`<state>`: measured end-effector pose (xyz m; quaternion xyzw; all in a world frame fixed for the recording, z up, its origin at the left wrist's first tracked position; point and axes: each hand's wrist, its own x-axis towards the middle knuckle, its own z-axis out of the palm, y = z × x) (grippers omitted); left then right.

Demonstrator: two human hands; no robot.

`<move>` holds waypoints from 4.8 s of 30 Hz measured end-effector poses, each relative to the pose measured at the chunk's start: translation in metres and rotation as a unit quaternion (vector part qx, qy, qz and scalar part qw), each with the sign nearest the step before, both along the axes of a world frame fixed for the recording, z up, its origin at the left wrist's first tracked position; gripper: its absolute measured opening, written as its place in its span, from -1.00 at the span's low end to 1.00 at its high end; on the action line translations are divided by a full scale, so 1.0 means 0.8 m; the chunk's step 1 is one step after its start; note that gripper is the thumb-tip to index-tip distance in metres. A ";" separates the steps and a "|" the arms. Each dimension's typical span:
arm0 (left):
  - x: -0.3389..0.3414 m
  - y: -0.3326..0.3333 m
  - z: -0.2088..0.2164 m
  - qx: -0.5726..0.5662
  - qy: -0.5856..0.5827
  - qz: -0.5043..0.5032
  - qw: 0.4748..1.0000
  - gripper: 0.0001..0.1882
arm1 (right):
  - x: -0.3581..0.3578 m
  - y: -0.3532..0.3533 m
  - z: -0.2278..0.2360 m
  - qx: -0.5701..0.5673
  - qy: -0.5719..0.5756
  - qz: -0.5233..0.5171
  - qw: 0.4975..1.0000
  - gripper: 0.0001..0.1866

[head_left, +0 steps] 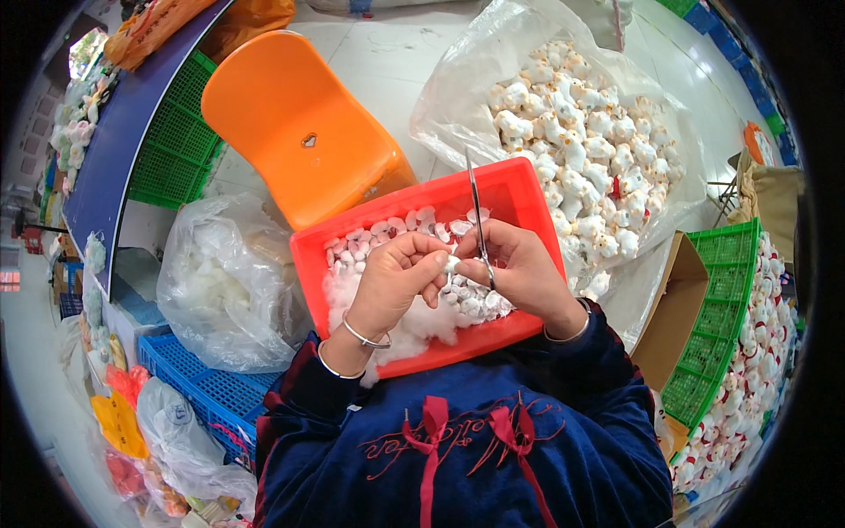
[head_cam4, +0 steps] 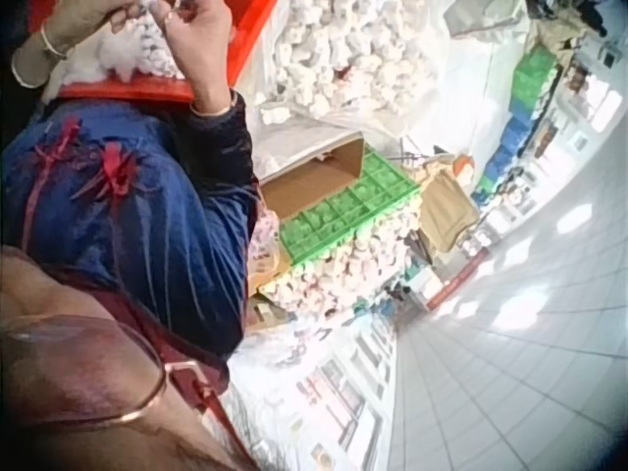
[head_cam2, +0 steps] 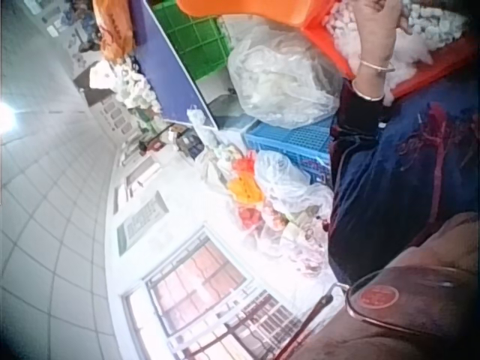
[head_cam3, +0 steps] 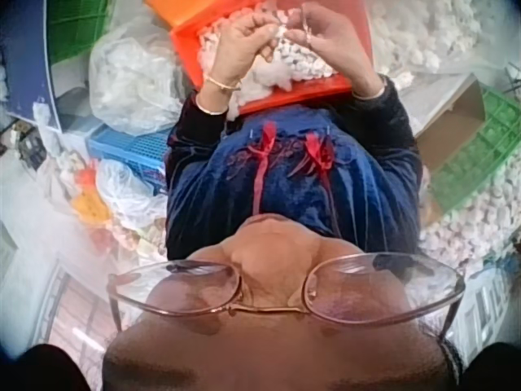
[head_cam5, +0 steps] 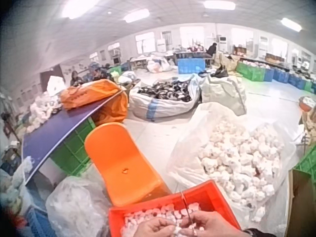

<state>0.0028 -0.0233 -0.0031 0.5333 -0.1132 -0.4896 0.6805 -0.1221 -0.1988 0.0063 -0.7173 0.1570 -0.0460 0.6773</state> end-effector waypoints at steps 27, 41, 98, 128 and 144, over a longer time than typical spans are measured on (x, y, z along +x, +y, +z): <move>0.013 0.011 -0.012 -0.042 0.018 0.050 0.998 -0.80 | -0.042 -0.041 0.053 -0.488 -0.003 0.099 0.867 -0.41; 0.002 0.011 -0.005 0.009 -0.171 0.005 0.985 -0.79 | -0.047 -0.040 0.076 -0.495 0.100 0.184 0.843 -0.60; 0.025 0.016 -0.016 0.029 -0.178 0.026 0.983 -0.79 | -0.047 -0.014 0.041 -0.436 0.044 0.078 0.896 -0.44; 0.015 0.010 -0.018 0.053 -0.122 -0.020 0.991 -0.86 | -0.052 -0.032 0.046 -0.486 0.077 0.143 0.859 -0.63; 0.013 -0.068 -0.035 0.131 -0.520 -0.274 0.799 -0.80 | -0.117 -0.093 0.037 -0.225 0.042 -0.113 0.967 -0.61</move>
